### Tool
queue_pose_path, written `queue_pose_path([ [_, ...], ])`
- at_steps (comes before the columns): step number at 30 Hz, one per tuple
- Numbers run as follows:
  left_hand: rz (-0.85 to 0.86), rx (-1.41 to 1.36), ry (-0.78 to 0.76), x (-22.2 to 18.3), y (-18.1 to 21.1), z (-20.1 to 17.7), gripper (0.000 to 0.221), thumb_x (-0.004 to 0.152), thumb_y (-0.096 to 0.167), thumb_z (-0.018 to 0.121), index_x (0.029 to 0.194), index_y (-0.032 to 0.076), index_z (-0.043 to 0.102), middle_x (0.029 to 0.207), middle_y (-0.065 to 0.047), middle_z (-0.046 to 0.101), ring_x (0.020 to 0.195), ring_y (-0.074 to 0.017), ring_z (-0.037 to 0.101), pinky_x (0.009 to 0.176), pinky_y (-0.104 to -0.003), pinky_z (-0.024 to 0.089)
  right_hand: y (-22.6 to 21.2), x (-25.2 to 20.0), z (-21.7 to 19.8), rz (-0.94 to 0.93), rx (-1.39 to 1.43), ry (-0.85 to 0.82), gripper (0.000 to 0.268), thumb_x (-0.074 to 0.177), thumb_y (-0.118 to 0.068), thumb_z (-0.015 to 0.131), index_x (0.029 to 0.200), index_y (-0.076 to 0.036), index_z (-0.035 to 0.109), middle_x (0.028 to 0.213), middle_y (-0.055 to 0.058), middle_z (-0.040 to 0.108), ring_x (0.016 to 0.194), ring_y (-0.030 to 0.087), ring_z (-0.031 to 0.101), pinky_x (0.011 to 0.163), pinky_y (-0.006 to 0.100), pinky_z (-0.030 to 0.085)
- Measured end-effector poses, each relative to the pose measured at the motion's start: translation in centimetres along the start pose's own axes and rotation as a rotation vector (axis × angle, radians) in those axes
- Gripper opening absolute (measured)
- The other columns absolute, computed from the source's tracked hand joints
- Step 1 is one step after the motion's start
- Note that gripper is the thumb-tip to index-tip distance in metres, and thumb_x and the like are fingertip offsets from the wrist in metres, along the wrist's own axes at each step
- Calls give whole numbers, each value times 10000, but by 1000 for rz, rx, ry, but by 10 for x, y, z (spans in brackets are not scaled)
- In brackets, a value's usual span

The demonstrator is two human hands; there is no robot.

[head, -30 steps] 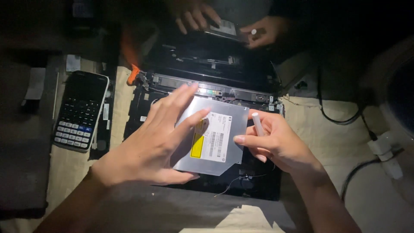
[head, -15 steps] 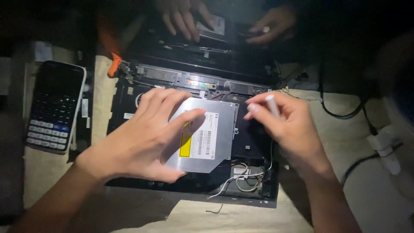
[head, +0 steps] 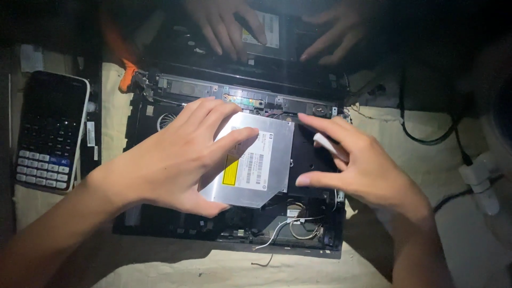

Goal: Disassembling a laptop, removing the optical drive, and using a marker to label or identify internal components.

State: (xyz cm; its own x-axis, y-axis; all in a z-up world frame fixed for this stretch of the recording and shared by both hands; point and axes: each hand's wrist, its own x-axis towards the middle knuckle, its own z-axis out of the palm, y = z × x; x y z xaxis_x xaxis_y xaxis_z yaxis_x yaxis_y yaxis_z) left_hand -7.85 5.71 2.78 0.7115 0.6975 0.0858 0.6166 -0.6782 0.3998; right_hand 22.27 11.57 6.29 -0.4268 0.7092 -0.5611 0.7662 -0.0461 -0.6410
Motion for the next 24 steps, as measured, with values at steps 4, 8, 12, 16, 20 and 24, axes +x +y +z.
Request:
queue_pose_path([
  [4,-26,-21,-8,-2,2,3,1039,709,735,787,1456,120,408,1443,-274,402,1318,-441,369,1049,-592,336,-4,-1,6,-24,-78,-83,1040,643,-311,939,1571,-293,469,1199,18,638,1146,155,639,951,293,575],
  [8,-31,-48,5,-6,0,9,1080,696,717,799,1504,149,362,1473,-281,350,1365,-461,317,1080,-609,300,-7,1,11,-12,-126,-148,1225,627,-347,973,1632,-309,273,1448,32,481,1371,208,510,1084,399,492],
  [12,-32,-53,-15,-11,-2,17,1116,698,730,777,1556,169,336,1520,-289,302,1414,-458,281,1132,-633,233,0,4,10,-63,-238,-157,1413,561,-478,988,1684,-275,156,1250,25,582,1110,192,645,977,370,531],
  [16,-46,-56,-16,-10,-3,19,1108,696,713,798,1538,158,338,1515,-275,303,1404,-454,284,1133,-639,232,-4,7,13,80,-329,-208,1365,607,-500,969,1687,-349,148,1297,-13,542,1146,164,605,884,375,570],
  [20,-2,0,12,-10,-3,19,1084,746,763,710,1544,126,348,1486,-298,330,1387,-462,314,1151,-644,228,-2,8,16,59,-358,-181,1344,619,-479,980,1683,-330,173,1251,-9,538,1084,162,614,814,376,579],
  [24,-1,-14,20,-11,-5,21,1103,749,782,705,1567,141,334,1513,-304,325,1413,-458,313,1163,-657,206,-1,9,17,39,-420,-176,1343,642,-506,972,1690,-302,157,1241,-10,521,1051,175,615,737,399,552],
])
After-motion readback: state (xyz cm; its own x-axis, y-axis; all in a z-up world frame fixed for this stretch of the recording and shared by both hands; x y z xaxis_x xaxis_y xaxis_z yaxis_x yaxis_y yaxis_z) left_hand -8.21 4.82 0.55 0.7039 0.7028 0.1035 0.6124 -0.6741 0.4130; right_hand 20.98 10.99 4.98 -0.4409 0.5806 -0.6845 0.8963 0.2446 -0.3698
